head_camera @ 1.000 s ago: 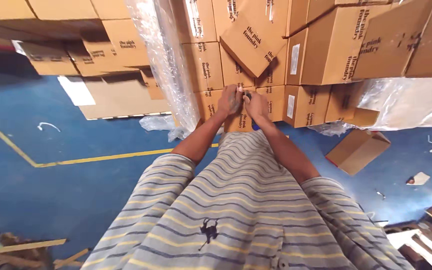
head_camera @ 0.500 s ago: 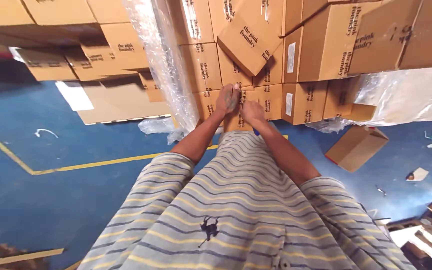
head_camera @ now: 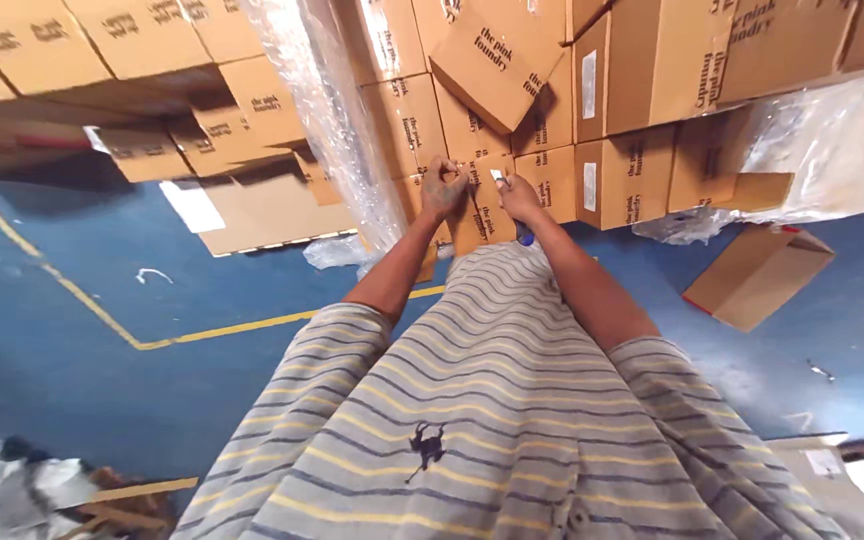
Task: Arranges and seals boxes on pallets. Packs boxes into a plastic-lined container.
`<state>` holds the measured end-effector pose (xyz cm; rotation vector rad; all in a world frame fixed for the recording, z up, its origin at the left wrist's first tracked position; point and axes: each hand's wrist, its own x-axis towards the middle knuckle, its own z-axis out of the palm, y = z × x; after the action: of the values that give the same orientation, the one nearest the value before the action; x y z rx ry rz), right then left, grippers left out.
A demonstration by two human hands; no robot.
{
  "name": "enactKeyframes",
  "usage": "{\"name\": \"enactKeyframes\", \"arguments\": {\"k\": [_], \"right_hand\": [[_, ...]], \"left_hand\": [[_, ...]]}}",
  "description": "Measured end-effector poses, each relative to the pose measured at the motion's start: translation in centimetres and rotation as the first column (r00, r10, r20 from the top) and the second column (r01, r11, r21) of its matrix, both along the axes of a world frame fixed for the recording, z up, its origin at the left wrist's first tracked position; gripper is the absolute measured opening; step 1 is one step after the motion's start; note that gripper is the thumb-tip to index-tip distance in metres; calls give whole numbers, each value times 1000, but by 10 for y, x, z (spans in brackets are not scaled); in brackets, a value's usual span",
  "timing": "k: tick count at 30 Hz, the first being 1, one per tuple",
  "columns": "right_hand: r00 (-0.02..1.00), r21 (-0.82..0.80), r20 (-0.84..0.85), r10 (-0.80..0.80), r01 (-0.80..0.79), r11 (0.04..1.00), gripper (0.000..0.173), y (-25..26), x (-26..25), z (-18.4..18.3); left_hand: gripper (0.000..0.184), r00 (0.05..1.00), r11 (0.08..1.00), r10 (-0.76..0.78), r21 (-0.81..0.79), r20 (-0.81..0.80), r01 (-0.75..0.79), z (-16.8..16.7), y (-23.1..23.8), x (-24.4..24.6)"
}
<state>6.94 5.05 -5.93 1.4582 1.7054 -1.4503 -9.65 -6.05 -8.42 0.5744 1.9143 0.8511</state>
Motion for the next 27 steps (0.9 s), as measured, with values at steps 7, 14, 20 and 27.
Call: {"name": "enactKeyframes", "arguments": {"k": [7,14,20,27], "right_hand": [[981,348,-87,-171,191,918,41,-2,67,31],[830,265,-102,-549,554,789,40,-36,146,-5],[797,161,-107,-595,604,781,39,-60,145,-23],[783,205,-102,-613,620,758,40,-63,147,-20]], "left_hand": [[43,968,928,231,-276,-100,-250,12,16,34],[31,898,855,440,-314,19,-412,18,26,67],[57,804,725,587,-502,93,-472,17,17,96],[56,815,744,568,-495,116,-448,17,16,94]]}}
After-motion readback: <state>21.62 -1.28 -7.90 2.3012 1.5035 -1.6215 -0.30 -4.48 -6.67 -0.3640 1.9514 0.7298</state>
